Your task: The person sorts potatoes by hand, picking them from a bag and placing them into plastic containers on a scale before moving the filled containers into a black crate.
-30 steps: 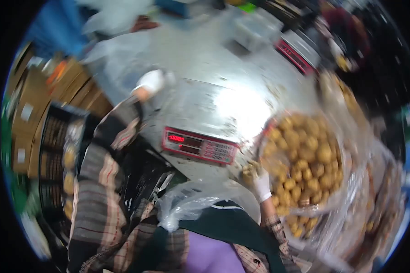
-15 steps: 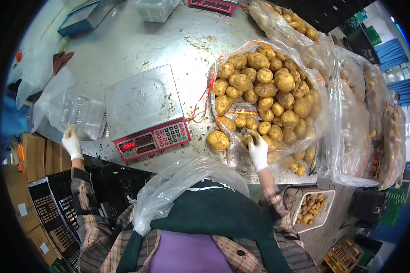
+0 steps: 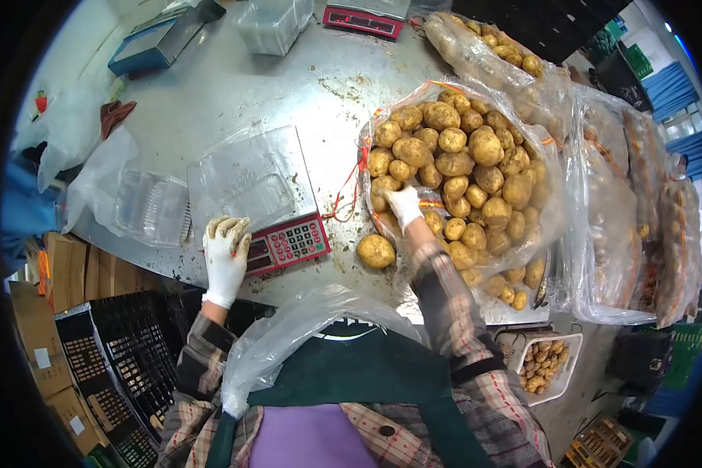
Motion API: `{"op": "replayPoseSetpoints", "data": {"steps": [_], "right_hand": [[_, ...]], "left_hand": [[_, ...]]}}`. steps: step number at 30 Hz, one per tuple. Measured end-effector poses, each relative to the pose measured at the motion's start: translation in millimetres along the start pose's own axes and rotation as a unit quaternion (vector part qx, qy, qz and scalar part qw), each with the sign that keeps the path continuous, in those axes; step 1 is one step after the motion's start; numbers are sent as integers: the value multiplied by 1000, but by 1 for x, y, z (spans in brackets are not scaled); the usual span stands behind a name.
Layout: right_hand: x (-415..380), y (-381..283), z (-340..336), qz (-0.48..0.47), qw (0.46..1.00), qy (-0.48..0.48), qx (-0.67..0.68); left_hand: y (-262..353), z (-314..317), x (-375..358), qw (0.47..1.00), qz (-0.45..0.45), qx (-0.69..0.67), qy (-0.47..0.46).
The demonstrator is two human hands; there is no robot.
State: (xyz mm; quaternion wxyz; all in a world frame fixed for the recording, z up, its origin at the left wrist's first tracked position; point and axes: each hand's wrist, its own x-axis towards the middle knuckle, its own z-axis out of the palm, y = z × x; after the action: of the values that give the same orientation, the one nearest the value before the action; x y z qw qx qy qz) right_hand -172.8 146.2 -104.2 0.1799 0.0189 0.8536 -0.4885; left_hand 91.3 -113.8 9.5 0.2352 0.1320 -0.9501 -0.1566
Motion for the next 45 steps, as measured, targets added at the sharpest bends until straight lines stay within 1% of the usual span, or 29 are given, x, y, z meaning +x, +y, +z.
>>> {"op": "replayPoseSetpoints", "data": {"steps": [2,4,6,7,8,9,10,11,12,14,17,20,23,25,26,29,30,32,33,34,35,36,38,40,41,42,43,44,45], "right_hand": [[-1,32,1,-143,984,-12,106],[-62,-26,-23,-105,961,-83,242],[-85,-40,-33,-288,953,-15,93],[-99,-56,-38,-321,945,-20,53],[-109,-66,-40,-351,934,-34,52],[-118,-75,-40,-382,922,-47,52],[-126,-82,-39,-412,908,-57,52],[-134,-88,-37,-420,897,-104,93],[-143,-92,-36,-389,905,-137,100],[-149,-92,-33,-367,904,-132,173],[-152,-87,-40,-312,908,-180,214],[-149,-78,-41,-322,915,-171,174],[-155,-84,-40,-179,933,-220,223],[-158,-83,-44,-108,937,-248,221],[-159,-80,-44,-117,939,-253,204],[-160,-66,-42,-145,941,-256,168],[-163,-67,-41,-165,948,-247,111],[-169,-71,-42,-203,951,-231,-4],[-161,-53,-36,-263,939,-220,14],[-156,-46,-37,-222,948,-223,43],[-147,-41,-42,-181,955,-226,71],[-138,-33,-48,-140,958,-229,99],[-104,7,-49,-212,974,-36,-68],[-72,20,-52,-255,932,87,-244],[-54,28,-47,-287,916,104,-260],[-37,32,-41,-320,899,121,-275],[-27,31,-36,-280,903,71,-318],[-13,32,-28,-269,887,20,-374],[-10,30,-23,-316,854,69,-407]], "left_hand": [[12,-8,4,1000,2,-18,19],[24,-13,5,998,8,-49,42],[45,-9,16,987,-2,-157,12],[61,-5,21,962,-85,-255,-50],[73,7,25,887,-182,-406,-122],[81,18,32,816,-200,-508,-190],[83,29,36,718,-208,-606,-271],[91,36,36,586,-231,-711,-312],[104,37,41,441,-268,-782,-350],[113,39,43,405,-281,-813,-309],[106,46,38,418,-282,-816,-284],[113,41,34,472,-292,-784,-279],[116,49,29,473,-313,-787,-244],[114,50,26,535,-305,-755,-226],[113,50,24,564,-300,-738,-218],[103,55,15,615,-283,-702,-221],[103,54,16,639,-273,-685,-220],[100,44,16,719,-254,-614,-206],[96,38,18,751,-243,-583,-193],[91,33,20,782,-230,-551,-180],[85,31,23,795,-229,-549,-123],[84,17,32,799,-262,-533,-98],[60,10,45,858,-244,-450,-42],[30,6,53,927,-209,-308,-40],[22,3,58,923,-242,-284,-89],[12,8,57,957,-210,-175,-94],[-1,23,52,978,-175,-63,-98],[-13,37,47,984,-138,50,-101],[-16,44,47,990,-121,31,-66]]}}
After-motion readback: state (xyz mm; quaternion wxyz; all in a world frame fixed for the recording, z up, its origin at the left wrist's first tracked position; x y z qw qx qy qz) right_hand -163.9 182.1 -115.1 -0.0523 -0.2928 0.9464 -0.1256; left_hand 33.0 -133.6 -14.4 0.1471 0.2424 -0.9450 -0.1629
